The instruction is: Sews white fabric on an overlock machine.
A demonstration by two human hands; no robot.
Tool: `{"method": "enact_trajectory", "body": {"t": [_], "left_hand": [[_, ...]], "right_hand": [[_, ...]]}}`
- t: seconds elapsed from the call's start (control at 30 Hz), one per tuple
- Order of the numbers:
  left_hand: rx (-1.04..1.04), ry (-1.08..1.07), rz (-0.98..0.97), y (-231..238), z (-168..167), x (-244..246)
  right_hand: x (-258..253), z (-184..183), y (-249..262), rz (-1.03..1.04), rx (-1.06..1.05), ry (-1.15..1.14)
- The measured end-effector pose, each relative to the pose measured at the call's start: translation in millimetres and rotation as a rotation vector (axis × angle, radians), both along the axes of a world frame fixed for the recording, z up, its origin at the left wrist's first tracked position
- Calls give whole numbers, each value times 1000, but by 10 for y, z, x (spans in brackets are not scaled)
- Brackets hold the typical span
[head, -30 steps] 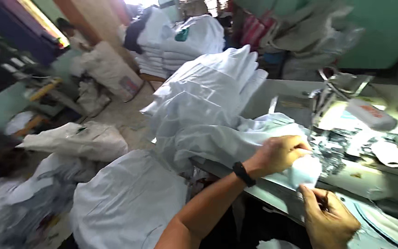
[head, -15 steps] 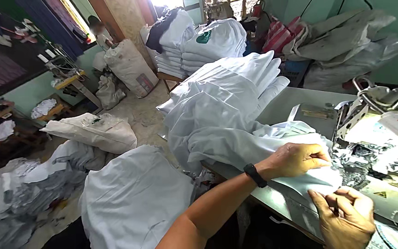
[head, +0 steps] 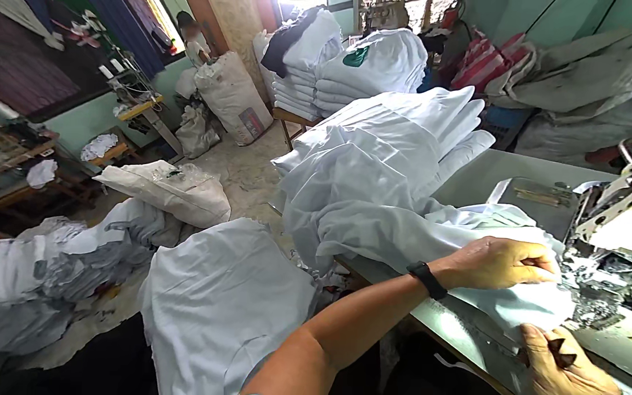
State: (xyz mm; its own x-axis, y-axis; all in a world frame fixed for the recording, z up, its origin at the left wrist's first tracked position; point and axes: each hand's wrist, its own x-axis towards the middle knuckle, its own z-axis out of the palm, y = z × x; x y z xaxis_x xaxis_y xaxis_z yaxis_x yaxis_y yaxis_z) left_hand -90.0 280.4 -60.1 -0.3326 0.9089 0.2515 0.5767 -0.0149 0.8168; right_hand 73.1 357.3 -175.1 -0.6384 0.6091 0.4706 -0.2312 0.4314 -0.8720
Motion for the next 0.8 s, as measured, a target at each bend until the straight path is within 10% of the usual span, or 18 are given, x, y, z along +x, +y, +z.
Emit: {"method": "enact_trajectory", "body": {"t": [0.8], "left_hand": [[-51, 7, -19, 100, 30, -61]], "right_hand": [[63, 198, -285, -56, -612, 23]]}}
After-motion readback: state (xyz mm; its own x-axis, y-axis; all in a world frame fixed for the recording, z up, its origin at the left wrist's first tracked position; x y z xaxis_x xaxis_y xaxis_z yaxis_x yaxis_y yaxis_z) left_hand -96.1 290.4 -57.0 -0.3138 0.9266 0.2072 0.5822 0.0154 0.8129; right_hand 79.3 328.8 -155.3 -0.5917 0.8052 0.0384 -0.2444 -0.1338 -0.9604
